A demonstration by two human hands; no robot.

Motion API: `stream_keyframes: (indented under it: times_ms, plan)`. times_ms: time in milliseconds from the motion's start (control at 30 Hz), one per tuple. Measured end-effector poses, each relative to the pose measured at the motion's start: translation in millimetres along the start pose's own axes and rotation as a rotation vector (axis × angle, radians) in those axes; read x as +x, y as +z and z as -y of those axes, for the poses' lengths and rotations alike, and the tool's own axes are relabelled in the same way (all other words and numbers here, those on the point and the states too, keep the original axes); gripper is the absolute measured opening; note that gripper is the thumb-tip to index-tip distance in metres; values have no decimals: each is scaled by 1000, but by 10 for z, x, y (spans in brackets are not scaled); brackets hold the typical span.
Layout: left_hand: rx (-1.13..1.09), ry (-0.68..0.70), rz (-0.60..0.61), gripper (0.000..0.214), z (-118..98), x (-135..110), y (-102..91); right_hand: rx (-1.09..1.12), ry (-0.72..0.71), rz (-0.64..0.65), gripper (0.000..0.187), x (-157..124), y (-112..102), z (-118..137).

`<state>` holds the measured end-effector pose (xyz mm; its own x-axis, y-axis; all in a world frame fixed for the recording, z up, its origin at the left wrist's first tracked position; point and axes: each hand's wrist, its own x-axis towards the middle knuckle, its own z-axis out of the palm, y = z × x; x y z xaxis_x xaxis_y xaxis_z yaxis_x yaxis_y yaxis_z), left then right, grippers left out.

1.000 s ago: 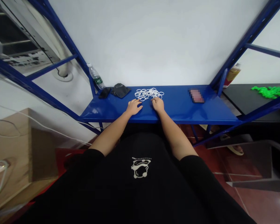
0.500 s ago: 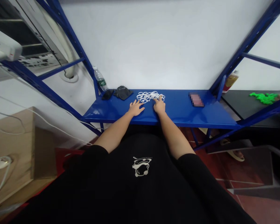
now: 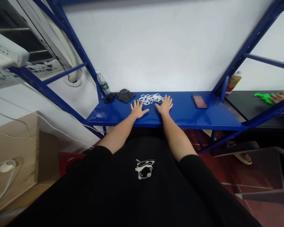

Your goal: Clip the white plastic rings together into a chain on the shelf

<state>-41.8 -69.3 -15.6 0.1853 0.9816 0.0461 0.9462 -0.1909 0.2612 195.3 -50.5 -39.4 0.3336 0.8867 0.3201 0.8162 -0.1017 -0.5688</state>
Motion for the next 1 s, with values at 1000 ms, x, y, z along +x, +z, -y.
stream_keyframes:
  times_ms: [1000]
  plan:
    - [-2, 62, 138, 97, -138, 1019, 36, -245, -239, 437, 95, 733, 152, 99]
